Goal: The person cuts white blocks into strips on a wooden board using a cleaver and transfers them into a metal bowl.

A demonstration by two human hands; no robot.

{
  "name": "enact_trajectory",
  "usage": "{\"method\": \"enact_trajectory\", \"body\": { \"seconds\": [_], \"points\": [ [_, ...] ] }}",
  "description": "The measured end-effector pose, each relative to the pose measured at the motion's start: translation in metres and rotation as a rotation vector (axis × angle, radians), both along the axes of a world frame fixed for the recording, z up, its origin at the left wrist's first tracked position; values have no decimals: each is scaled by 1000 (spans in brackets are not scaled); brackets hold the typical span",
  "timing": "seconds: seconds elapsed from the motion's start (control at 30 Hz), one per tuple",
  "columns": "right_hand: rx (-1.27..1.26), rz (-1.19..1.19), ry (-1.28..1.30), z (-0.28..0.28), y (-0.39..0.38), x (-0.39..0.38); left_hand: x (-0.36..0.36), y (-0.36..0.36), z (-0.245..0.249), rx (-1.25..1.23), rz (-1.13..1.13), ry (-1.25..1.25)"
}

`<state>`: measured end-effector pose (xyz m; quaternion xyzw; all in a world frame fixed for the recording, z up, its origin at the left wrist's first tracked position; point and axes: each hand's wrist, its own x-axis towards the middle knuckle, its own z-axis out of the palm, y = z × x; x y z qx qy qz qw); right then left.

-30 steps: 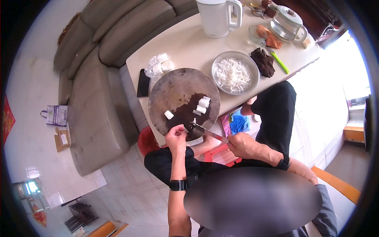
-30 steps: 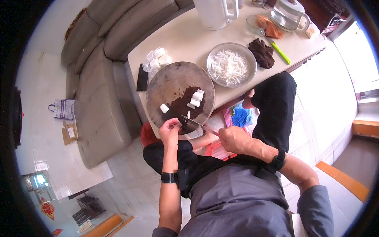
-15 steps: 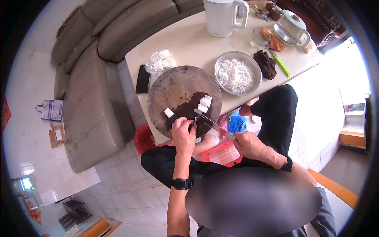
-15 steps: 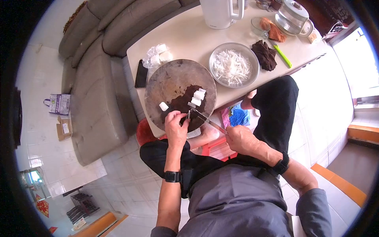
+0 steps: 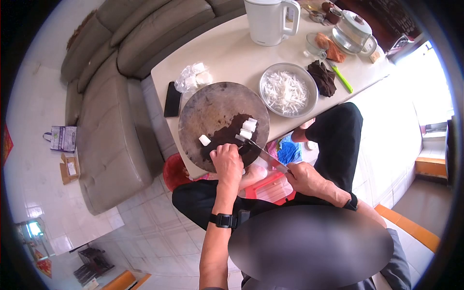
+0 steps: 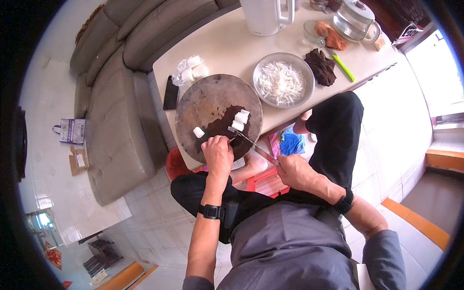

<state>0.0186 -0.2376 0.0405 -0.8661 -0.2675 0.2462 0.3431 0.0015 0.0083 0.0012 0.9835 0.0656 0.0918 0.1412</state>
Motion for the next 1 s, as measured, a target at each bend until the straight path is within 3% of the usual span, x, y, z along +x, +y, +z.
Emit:
{"method": "enact_trajectory", "body": {
  "seconds": [0.17,0.23,0.3,0.37,0.43,0.57,0.7,0.87,1.0],
  "points": [
    [25,1,8,-1,-2,-1,2,-7,2,-50,4,-22],
    [31,-8,11,-2,-2,-1,3,-5,-3,-197,99,-68],
    [39,-15,18,-2,-3,-1,2,2,-3,-343,121,63],
    [42,-15,20,-1,-2,-1,3,6,1,-714,277,81],
    [37,-14,28,-1,-2,0,6,10,8,-750,339,101],
    [35,-14,29,-3,-1,0,3,28,-10,-597,205,-181],
    [34,-12,18,-2,-1,0,1,33,-12,-842,291,-222],
    [34,-8,12,-5,-1,0,1,28,6,-1166,499,-21],
    [32,-5,12,-5,-1,0,-2,32,6,-1263,494,41]
  ]
}}
